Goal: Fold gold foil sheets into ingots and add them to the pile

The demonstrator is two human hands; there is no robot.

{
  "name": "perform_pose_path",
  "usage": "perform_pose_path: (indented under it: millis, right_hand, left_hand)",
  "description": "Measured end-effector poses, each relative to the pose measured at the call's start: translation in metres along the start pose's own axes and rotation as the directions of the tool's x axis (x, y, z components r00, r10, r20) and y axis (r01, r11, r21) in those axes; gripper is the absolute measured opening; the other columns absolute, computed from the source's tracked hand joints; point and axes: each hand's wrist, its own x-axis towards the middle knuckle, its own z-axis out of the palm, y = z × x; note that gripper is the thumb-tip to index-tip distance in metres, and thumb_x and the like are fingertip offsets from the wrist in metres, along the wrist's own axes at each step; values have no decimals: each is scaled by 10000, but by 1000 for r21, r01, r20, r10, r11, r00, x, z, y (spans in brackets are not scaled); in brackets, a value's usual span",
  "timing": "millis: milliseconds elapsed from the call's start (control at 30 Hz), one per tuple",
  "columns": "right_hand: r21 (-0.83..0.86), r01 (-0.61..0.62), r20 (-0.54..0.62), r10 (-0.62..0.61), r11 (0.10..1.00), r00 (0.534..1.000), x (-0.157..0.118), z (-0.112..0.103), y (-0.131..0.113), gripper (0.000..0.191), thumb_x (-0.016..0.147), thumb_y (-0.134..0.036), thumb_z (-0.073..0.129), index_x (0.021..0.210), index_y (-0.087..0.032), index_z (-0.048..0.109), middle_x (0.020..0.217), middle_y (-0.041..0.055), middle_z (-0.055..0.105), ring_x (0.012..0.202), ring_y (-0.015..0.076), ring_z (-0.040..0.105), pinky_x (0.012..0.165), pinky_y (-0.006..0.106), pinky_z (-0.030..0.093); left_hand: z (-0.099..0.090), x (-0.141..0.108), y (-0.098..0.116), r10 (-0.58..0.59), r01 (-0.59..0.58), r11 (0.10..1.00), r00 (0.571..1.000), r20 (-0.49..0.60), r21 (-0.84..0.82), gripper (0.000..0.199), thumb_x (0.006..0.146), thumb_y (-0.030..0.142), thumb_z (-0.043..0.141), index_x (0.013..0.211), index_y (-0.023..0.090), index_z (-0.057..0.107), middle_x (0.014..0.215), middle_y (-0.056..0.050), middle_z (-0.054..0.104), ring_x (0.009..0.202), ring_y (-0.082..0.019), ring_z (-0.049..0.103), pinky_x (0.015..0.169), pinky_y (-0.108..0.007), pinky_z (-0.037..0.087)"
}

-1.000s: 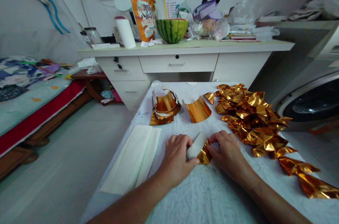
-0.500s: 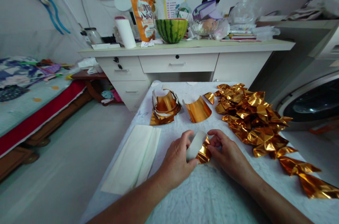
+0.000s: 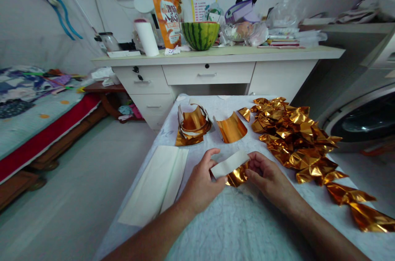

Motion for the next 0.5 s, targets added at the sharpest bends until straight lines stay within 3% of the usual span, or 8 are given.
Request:
perform_pose_path:
  millis: [200,367,500]
  right_hand:
    - [63,-4,77,-1,998,997,-1,-4,4,249,877,-449,593,854,-201,576,748,-10,599,686,140,549,643,259,435]
    - [123,-41,61,34,992,998,0,-3,1,336,842,-526,632,801,-195,586,744,5,639,714,157,593,670,269,456]
    - [213,-72,69,58,974,996,-1,1,-2,329,809,-498,693,894,-193,603,804,20,676,745,164,625,699,285,480]
  left_hand:
    - [-4,0,7,-36,36,993,999,2,-112,533,722,102,599,1222,216,456,829,7,617,715,-141,599,636,-238,456]
    - [-2,3,8,-58,31,911,997,-53,-410,539,740,192,650,1219,215,403,868,0,628,768,-143,611,662,-236,469]
    - [-1,4,8,-109,90,886,994,-15,-455,373,749,295,687,1052,166,511,895,-38,646,743,-135,599,590,-210,452]
